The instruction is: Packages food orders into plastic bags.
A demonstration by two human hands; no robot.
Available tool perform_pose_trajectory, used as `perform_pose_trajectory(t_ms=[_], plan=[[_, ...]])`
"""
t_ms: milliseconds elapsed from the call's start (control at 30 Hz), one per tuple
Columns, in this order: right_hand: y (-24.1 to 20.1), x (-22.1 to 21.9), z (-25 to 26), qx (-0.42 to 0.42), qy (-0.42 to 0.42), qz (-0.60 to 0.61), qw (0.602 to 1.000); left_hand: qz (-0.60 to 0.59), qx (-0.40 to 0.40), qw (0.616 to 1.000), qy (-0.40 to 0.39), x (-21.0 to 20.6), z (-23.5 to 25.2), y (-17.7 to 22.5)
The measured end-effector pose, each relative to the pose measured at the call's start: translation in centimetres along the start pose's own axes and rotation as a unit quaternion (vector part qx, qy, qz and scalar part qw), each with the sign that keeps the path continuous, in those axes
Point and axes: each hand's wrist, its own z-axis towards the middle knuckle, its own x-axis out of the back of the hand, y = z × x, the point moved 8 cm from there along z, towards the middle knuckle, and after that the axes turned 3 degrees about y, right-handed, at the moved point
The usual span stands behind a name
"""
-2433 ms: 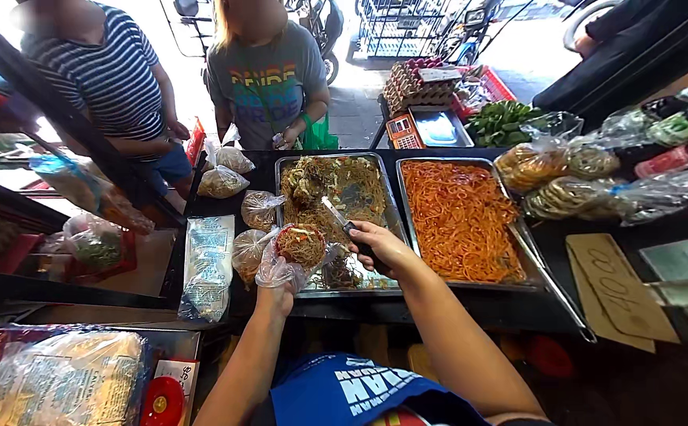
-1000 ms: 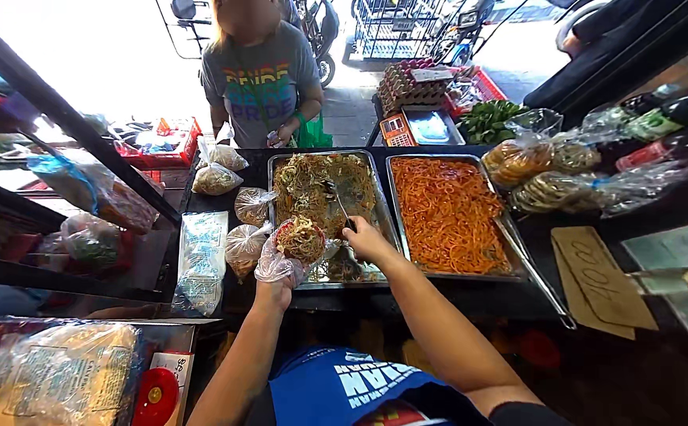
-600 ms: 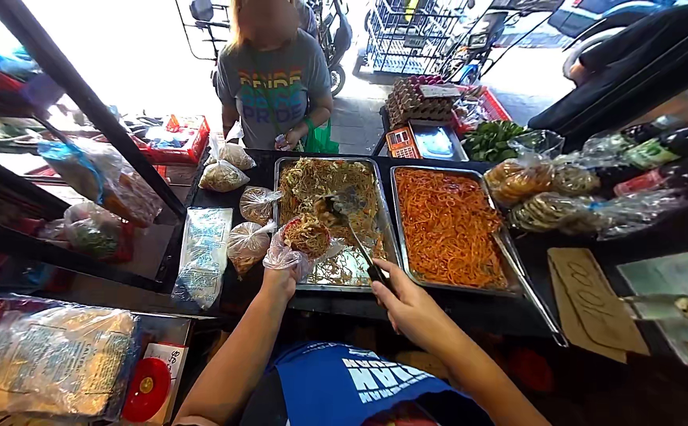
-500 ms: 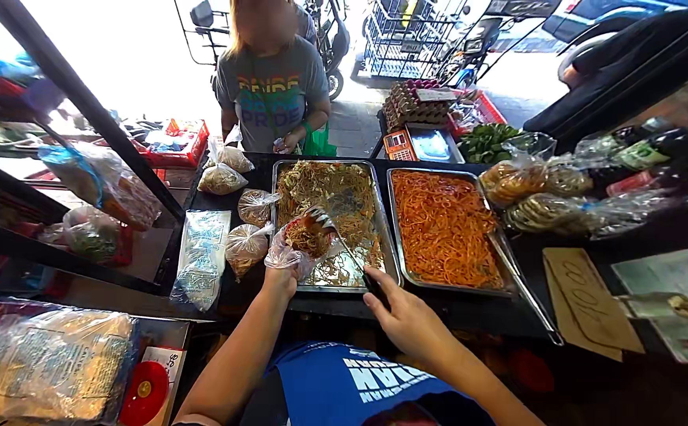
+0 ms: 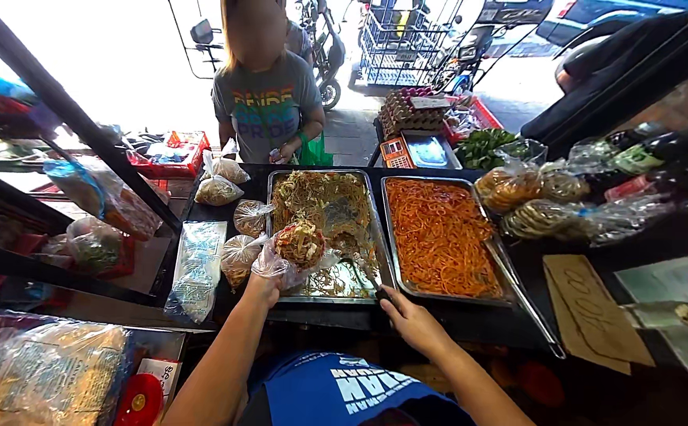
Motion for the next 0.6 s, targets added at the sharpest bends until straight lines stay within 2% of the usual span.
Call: perform_pose_trajectory(t_ms=[67,100,167,233,333,400,500,600], plan=[[-1.0,2.1,-0.3,0.006,0.035,-0.134,0.99,0.015,0.022,1.0,-0.006,0.4,-0.1,0.5],[-2.1,3.7,-0.2,0.032,0.079,-0.158,0.984,0.028,0.034,0.999,-0.017,0.5,-0.1,0.9],[-5.7,7.0,1.0,0.11,0.154,-0.133,0.973,0.053,0.06,0.996,-0.047,0.8,-0.2,2.1],[-9.6,9.2,4.1,0.18,0.149,-0.049,0.971,0.071,0.081,0.989,-0.098,0.6,0.0,3.4],[-14.5,8.5,11.5,0.212,-0.024,0.136,0.967,0.096,0.111,0.974,-0.172,-1.0,0.1,5.4],[-17.9,5.7,15.2,0.22,-0.149,0.235,0.935,0.109,0.125,0.963,-0.211,-1.9,0.6,6.2],[-22.8,2.0,15.6,0.216,-0.353,0.31,0.856,0.122,0.12,0.95,-0.26,-3.8,1.1,7.2],[-26.2,0.9,13.9,0.167,-0.453,0.387,0.786,0.131,0.093,0.945,-0.286,-5.5,0.8,9.0]])
